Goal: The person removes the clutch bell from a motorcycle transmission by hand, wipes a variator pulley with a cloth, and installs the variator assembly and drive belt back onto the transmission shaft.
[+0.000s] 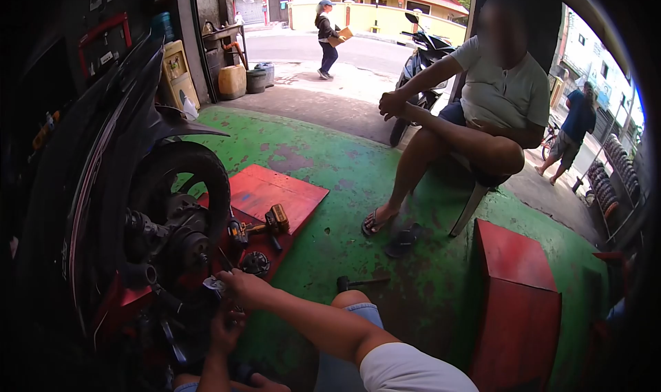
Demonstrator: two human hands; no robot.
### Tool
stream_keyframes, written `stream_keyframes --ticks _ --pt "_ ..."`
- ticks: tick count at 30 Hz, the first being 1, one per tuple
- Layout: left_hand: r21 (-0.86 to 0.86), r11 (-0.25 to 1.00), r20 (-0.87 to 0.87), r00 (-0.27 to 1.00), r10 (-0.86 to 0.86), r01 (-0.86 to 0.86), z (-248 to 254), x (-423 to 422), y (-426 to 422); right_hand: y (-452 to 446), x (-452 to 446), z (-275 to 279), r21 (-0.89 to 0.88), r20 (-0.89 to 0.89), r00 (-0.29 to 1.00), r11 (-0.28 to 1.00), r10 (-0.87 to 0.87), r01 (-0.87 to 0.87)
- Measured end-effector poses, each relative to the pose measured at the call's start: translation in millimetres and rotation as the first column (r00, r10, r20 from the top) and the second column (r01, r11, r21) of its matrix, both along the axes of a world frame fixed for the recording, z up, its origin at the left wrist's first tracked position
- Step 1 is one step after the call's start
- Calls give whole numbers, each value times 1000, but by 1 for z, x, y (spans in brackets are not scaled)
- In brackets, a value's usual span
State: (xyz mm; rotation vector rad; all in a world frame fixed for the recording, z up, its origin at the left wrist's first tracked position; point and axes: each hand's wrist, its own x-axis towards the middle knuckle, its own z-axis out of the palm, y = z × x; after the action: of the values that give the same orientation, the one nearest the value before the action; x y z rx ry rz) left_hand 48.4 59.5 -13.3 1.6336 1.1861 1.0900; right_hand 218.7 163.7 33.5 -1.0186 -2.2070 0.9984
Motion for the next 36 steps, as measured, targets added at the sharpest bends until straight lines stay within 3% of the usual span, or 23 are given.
stream_keyframes --ticks 11,15,18,19,22,25,26,28,30,32,34,36 --pt "-22 998 -37 998 57 -58 -4 -1 1 -1 -1 6 8 28 1000 1000 11 -11" --pt "1 997 -18 997 78 -78 1 -3 -5 -4 -2 10 43 -51 998 998 -35 37" --pt "-14 985 -27 985 173 -174 20 -6 -5 5 -1 26 -34 -236 947 976 -217 216" --pt "-9 983 -33 982 183 -184 31 -6 -7 6 2 30 -32 -243 948 978 -207 205" --pt "187 936 32 954 298 -299 72 -6 -19 9 10 34 -59 -348 859 923 -375 379" --pt "449 852 -37 947 321 -271 110 -12 -18 12 12 31 -127 -476 726 856 -496 502" --pt "516 812 -38 941 338 -271 122 -14 -17 14 15 37 -171 -511 683 840 -522 514" --pt "651 735 -126 927 352 -191 155 -19 -16 31 16 17 -353 -678 540 866 -498 356" --pt "706 674 -97 912 398 -219 168 -29 -16 36 19 6 -434 -712 460 848 -530 305" --pt "697 587 72 854 516 -413 182 -35 -16 43 19 8 -471 -697 449 829 -560 302" --pt "628 565 286 834 472 -535 202 -42 -13 47 20 4 -499 -721 360 804 -593 324" --pt "645 485 378 799 469 -590 219 -58 -5 43 21 13 -532 -718 350 798 -602 282"
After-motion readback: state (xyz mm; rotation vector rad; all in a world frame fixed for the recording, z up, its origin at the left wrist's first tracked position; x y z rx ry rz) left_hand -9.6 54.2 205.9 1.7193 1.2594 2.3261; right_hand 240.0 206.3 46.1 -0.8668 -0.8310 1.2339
